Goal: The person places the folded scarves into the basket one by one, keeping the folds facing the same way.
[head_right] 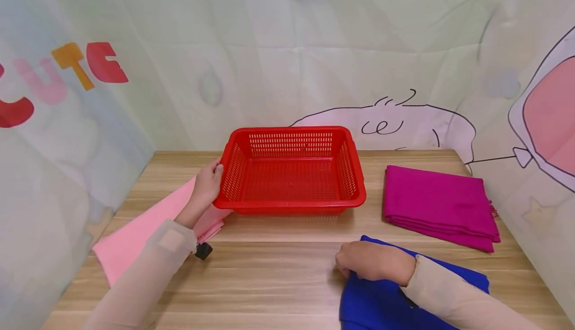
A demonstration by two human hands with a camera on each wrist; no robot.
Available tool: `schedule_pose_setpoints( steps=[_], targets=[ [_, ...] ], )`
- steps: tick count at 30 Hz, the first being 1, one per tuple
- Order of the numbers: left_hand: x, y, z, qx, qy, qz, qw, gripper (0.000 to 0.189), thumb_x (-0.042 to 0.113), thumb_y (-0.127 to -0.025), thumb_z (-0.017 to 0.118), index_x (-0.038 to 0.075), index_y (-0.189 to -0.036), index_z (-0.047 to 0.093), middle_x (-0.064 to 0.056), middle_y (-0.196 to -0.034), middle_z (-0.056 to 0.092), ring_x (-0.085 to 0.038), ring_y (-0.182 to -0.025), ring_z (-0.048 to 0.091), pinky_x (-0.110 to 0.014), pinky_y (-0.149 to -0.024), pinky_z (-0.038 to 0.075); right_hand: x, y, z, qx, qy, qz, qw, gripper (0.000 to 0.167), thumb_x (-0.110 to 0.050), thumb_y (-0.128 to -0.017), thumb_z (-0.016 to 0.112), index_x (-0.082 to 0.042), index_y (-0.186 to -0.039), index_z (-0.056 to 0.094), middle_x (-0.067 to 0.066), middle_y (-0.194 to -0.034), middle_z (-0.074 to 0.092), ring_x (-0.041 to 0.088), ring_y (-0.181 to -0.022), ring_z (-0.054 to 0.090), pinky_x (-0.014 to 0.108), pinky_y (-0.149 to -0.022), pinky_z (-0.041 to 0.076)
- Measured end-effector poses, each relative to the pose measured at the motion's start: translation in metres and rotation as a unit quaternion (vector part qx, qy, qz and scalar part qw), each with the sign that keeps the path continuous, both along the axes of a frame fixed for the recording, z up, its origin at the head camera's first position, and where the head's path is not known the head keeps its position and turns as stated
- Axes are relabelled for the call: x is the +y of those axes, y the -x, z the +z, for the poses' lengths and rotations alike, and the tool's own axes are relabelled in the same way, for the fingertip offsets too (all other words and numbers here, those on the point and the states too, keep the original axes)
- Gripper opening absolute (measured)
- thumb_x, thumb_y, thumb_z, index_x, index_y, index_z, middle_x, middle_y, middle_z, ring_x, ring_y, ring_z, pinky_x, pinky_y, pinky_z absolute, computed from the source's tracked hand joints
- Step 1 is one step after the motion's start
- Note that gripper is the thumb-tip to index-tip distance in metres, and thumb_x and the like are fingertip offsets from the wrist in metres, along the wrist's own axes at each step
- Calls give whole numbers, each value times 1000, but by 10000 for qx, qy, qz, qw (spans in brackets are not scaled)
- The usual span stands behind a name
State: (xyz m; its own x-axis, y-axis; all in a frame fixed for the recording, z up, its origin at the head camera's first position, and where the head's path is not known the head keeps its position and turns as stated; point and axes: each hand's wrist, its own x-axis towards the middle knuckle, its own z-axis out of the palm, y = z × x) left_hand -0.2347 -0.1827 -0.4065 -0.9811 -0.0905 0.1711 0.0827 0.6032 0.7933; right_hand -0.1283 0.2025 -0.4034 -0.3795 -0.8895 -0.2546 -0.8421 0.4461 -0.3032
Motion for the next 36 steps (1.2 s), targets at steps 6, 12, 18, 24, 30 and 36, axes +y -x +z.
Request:
schedule_pose_setpoints(
  steps=[6, 12, 18, 24, 30, 36],
  targets=[
    [0, 0, -1, 8, -16, 26, 10000, 43, 10, -108, 35, -9, -146, 41, -31, -128, 57, -37, -106, 58, -52, -97, 49, -3, 1, 0, -33, 6, 1, 10000, 35, 8, -66, 84, -18, -80, 67, -16, -79, 59, 1, -77, 53, 18, -70, 48],
    [-1, -1, -1, 10, -16, 15, 10000, 43, 10, -108, 35, -10, -146, 39, -31, -135, 53, -39, -119, 55, -52, -103, 45, -5, 0, 1, -6, 55, 37, 10000, 35, 8, -66, 84, -18, -80, 66, -15, -79, 59, 1, -76, 53, 19, -70, 48],
    [-2, -1, -2, 126, 31, -19, 9999, 43, 9, -108, 36, -12, -146, 39, -31, -142, 47, -40, -131, 48, -52, -109, 39, -8, 0, 2, 86, 145, 165, 9997, 35, 10, -65, 84, -18, -80, 67, -14, -79, 60, 1, -76, 55, 18, -69, 48],
    [-2, 0, -1, 89, 10, -41, 10000, 43, 9, -108, 35, -10, -146, 39, -30, -139, 50, -39, -126, 51, -52, -107, 41, -11, 1, 3, 126, 169, 201, 9996, 36, 10, -64, 84, -18, -80, 67, -14, -79, 60, 1, -76, 55, 17, -68, 47],
    [-1, 0, -1, 171, 19, -28, 9998, 41, 8, -108, 36, -9, -144, 44, -31, -130, 56, -39, -117, 57, -53, -102, 45, -14, 1, 3, 35, 167, 173, 9997, 35, 10, -65, 84, -17, -80, 68, -14, -79, 60, 1, -75, 54, 17, -68, 48],
    [-1, 1, -2, 162, 30, -31, 9999, 41, 9, -108, 37, -9, -144, 44, -31, -129, 57, -40, -116, 57, -53, -102, 46, -16, 1, 3, -2, 98, 117, 9999, 33, 9, -68, 83, -17, -81, 66, -14, -80, 59, 1, -75, 53, 18, -69, 47]
  ],
)
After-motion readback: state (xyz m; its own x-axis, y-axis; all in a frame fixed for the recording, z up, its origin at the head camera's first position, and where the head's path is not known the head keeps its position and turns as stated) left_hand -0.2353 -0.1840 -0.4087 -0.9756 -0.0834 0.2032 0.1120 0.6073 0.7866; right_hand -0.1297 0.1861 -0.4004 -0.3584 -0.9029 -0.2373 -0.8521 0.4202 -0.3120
